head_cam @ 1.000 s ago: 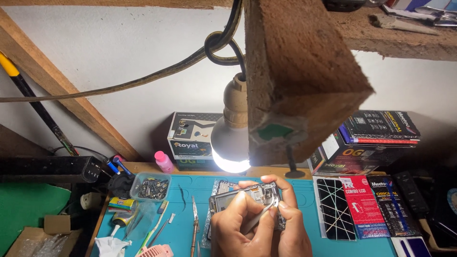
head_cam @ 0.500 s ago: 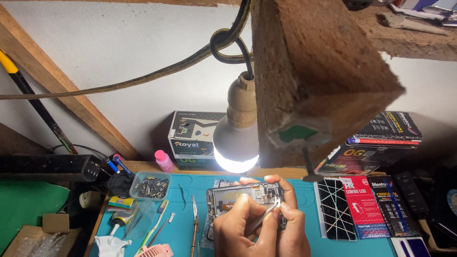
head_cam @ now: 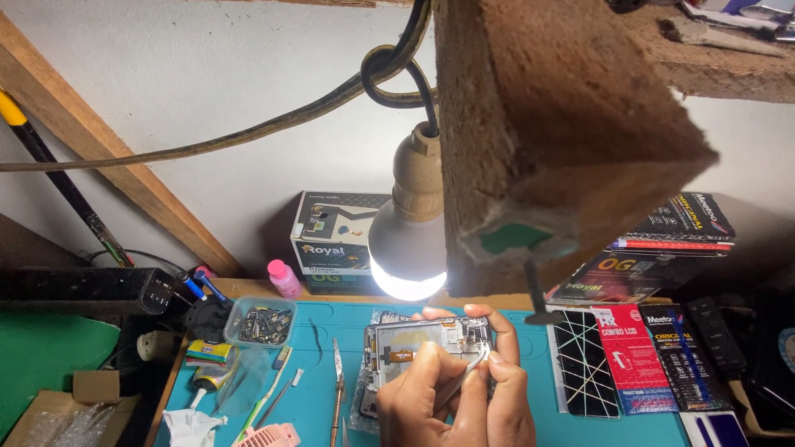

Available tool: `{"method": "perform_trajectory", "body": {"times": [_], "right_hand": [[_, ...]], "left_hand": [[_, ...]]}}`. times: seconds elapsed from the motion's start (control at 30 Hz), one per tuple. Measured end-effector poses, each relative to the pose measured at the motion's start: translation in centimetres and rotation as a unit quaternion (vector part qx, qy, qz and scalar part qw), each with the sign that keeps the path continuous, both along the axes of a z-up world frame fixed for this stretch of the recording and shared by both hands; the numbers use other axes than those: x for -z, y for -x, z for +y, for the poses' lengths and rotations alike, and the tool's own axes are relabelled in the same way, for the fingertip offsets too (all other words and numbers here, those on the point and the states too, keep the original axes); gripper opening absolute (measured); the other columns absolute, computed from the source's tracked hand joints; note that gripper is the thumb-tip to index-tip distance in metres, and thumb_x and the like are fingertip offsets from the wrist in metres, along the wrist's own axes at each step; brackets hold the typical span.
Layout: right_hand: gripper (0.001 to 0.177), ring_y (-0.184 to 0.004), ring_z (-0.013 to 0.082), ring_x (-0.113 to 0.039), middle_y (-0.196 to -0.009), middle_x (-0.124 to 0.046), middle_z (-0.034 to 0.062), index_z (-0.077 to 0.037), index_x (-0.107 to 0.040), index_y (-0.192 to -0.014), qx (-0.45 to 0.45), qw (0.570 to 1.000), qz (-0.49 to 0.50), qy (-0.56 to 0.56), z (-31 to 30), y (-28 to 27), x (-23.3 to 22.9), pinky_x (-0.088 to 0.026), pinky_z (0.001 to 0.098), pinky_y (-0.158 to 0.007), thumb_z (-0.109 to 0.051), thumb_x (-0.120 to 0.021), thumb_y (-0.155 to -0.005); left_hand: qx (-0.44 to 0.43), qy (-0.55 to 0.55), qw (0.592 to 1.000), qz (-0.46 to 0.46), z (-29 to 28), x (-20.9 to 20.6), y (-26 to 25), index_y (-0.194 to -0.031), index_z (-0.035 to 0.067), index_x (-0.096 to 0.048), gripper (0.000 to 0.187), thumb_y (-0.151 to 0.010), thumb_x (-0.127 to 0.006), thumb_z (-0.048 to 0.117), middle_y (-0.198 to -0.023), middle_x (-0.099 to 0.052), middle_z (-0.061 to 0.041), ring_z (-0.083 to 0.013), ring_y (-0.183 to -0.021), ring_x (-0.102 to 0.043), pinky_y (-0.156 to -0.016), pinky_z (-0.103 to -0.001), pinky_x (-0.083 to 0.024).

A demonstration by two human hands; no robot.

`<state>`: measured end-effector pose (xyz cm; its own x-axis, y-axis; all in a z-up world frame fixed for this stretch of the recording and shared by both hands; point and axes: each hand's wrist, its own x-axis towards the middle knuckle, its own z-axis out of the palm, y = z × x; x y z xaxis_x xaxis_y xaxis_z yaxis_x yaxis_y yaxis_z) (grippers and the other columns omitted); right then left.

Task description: The person uses a metal spudger to pry and disconnect ribbon cables and components from the internal frame of a disassembled smartphone. The hands carefully lift connectors and separate parts of the phone's internal assembly on a blue work mat.

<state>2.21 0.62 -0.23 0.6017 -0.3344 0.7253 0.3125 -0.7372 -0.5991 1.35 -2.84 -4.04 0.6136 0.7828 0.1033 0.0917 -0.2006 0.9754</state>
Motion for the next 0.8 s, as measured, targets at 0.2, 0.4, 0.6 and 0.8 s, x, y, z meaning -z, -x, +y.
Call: {"method": "perform_trajectory", "body": {"times": [0.2, 0.4, 0.6, 0.8], "right_hand": [[0.013, -0.077, 0.0162, -0.078, -0.074, -0.066, -0.0014, -0.002, -0.030, -0.065, -0.021, 0.999, -0.039, 0.007, -0.3, -0.5, 0.4, -0.038, 0.0220, -0.044, 0.009, -0.036, -0.068], [0.020, -0.081, 0.0270, -0.082, -0.065, -0.052, 0.0033, -0.003, -0.028, -0.062, -0.070, 0.995, -0.062, 0.016, -1.0, -0.6, 0.3, -0.045, 0.0214, -0.045, 0.008, -0.041, -0.073], [0.019, -0.074, 0.0208, -0.079, -0.060, -0.063, 0.0080, 0.000, -0.026, -0.070, -0.079, 0.995, -0.035, -0.043, 0.1, -0.1, -0.3, -0.037, 0.0168, -0.040, 0.012, -0.041, -0.076], [0.019, -0.063, 0.0148, -0.075, -0.063, -0.068, 0.0154, 0.002, -0.026, -0.073, -0.069, 0.992, -0.012, -0.103, 0.6, 0.4, -1.0, -0.029, 0.0157, -0.035, 0.014, -0.042, -0.076]], "left_hand": [[-0.029, -0.024, 0.999, 0.019, -0.3, -0.7, -0.1, -0.051, 0.020, -0.052, 0.033, -0.063, -0.083, 0.018, -0.038, -0.052, 0.012, -0.0016, -0.034, -0.036, -0.035, -0.026, -0.029], [-0.114, -0.025, 0.991, 0.071, -1.7, -3.0, -0.8, -0.047, 0.021, -0.052, 0.034, -0.051, -0.086, 0.025, -0.043, -0.047, 0.007, -0.0068, -0.037, -0.038, -0.038, -0.025, -0.035], [-0.150, -0.027, 0.984, 0.089, -1.6, -3.1, -0.4, -0.045, 0.021, -0.054, 0.031, -0.047, -0.084, 0.027, -0.046, -0.049, 0.006, -0.0078, -0.039, -0.042, -0.039, -0.024, -0.040], [-0.159, -0.034, 0.982, 0.097, -1.7, -3.1, 0.0, -0.045, 0.023, -0.055, 0.027, -0.046, -0.081, 0.027, -0.045, -0.050, 0.008, -0.0072, -0.039, -0.046, -0.039, -0.023, -0.043]]}}
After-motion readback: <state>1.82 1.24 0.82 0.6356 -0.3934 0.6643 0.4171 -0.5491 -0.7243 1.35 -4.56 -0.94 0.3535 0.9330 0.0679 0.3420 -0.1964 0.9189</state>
